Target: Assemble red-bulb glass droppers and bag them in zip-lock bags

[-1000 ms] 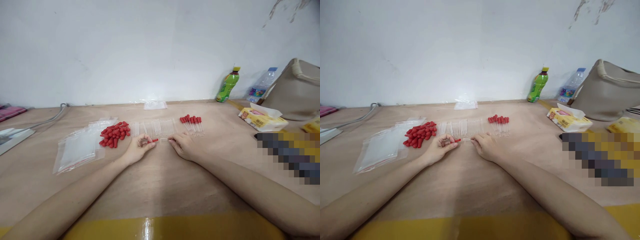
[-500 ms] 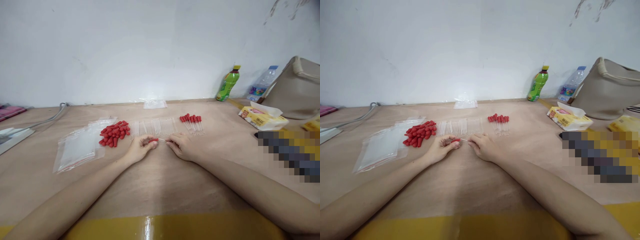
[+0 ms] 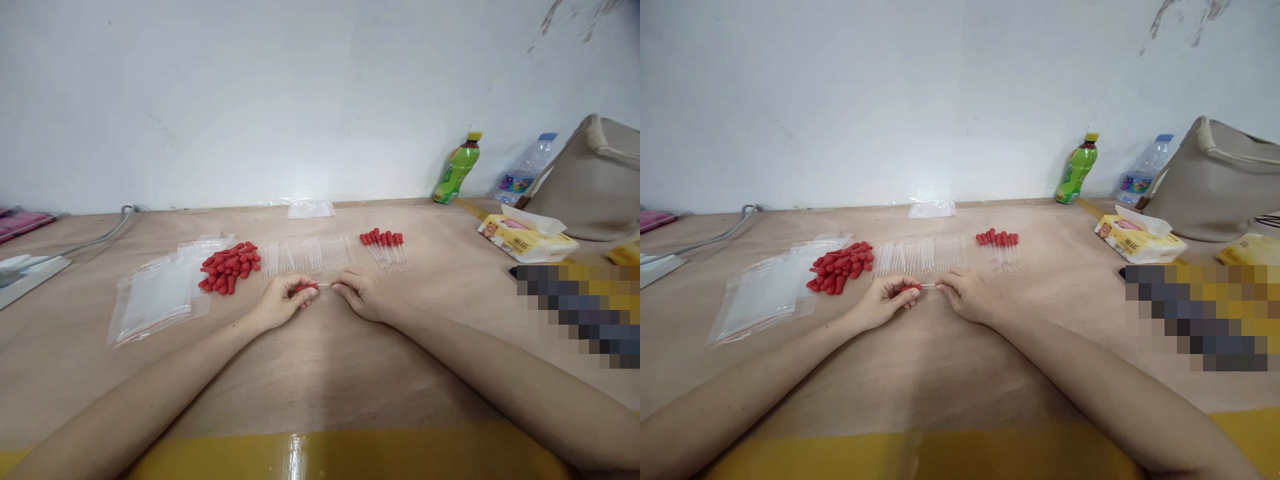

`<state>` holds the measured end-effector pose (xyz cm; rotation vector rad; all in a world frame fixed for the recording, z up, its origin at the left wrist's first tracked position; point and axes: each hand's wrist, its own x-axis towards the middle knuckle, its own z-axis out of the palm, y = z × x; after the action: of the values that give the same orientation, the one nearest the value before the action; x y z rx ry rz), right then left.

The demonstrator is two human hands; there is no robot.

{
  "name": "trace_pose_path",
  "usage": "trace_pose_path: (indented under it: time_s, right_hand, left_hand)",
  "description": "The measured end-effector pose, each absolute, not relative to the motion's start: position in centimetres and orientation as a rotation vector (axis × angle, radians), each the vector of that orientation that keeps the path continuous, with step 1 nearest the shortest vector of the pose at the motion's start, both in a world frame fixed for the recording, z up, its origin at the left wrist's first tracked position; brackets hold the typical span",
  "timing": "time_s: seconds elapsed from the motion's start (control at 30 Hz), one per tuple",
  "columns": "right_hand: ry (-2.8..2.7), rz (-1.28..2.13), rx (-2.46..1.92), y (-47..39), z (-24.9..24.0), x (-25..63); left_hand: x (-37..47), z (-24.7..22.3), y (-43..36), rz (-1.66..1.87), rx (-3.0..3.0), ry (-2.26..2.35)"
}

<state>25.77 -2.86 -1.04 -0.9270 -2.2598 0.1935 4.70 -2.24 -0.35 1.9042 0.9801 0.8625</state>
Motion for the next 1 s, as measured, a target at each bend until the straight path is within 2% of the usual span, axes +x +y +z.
trace_pose_path:
  time_s: [0.23, 0.53, 1.0]
  right_hand:
    - [-2.193, 0.320, -0.969, -3.8, 0.2, 25.7]
    - [-2.232, 0.406, -0.831, -2.3, -1.1, 26.2]
    - [-2.349, -0.143, -0.801, -2.0, -0.9, 27.0]
  left_hand:
    - [4.7, -0.2, -2.5, 0.913, 1.833, 1.021]
    - [4.7, -0.3, -2.7, 0.876, 1.907, 1.016]
    - [4.8, -0.3, -2.7, 0.812, 1.931, 1.008]
